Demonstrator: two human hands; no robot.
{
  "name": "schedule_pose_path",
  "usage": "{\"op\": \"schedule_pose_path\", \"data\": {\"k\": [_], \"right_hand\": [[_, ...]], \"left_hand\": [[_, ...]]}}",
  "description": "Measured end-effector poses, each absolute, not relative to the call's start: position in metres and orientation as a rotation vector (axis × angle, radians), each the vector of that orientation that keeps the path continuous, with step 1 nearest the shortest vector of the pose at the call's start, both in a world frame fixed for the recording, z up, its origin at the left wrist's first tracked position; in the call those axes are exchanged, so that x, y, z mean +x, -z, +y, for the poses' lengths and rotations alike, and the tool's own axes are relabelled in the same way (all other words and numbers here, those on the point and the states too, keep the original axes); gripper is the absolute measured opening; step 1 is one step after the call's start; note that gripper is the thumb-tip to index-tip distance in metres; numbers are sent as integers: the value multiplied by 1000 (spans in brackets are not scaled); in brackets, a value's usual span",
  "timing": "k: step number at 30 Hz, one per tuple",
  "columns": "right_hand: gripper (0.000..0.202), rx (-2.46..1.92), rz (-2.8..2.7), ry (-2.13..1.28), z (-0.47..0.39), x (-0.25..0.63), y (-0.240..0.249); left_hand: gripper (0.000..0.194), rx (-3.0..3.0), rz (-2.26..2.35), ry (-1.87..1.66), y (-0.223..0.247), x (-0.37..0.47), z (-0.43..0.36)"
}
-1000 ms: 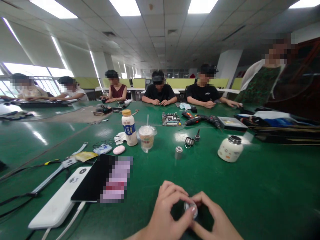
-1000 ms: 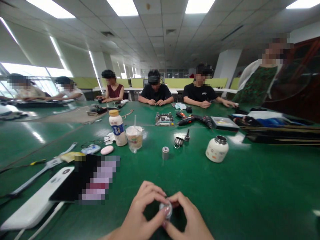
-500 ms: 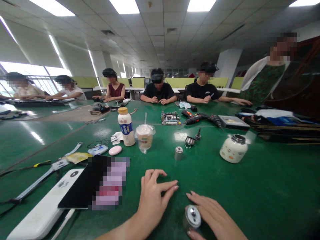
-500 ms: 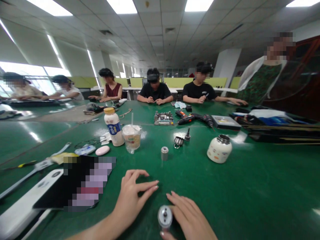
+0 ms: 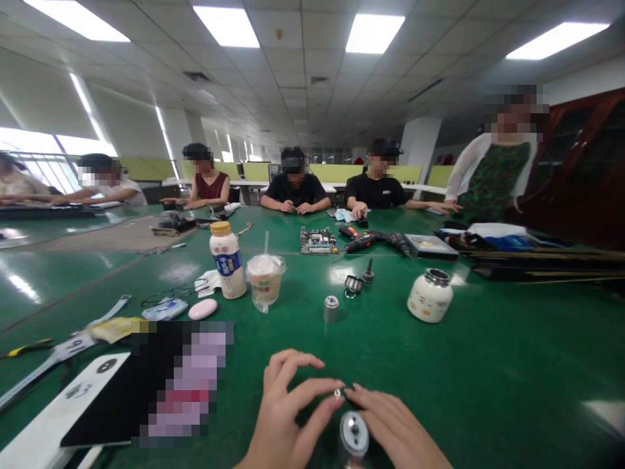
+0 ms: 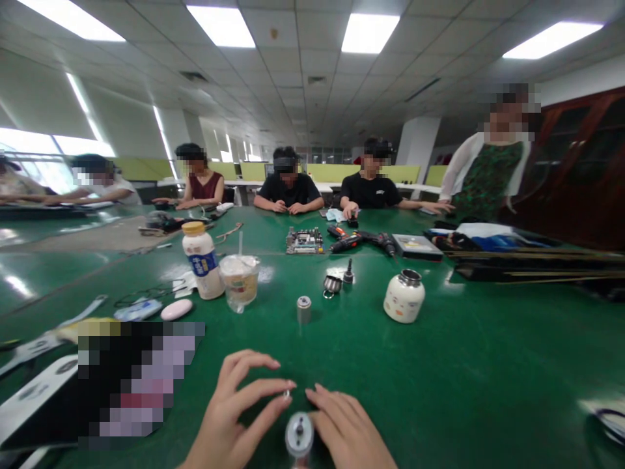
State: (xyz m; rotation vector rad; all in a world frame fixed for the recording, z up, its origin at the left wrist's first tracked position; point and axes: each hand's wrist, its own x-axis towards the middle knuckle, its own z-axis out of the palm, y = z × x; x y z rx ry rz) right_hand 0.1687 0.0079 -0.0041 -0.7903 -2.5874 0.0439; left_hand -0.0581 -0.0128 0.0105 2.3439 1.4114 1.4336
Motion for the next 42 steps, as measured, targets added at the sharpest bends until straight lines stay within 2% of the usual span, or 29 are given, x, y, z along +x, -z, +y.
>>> {"op": "schedule_pose_path", "data": {"k": [11, 28, 33, 38, 42], "right_hand": [[43, -857, -2585, -93, 2, 168, 0], [35, -897, -2580, -176, 3, 166, 0], [40, -952, -2652, -248, 4, 165, -2], [49, -982, -2580, -437, 1, 165, -4], [53, -1019, -2376, -477, -4, 167, -6]], "left_hand": [[15, 2413, 1000, -1301, -16, -50, -17], [22, 2563, 1122, -1174, -17, -45, -24], [33, 2585, 1111, -1187, -6, -47, -23], [60, 2559, 1131, -1112, 7, -50, -21], [56, 2598, 1167, -1128, 5, -49, -22]]}}
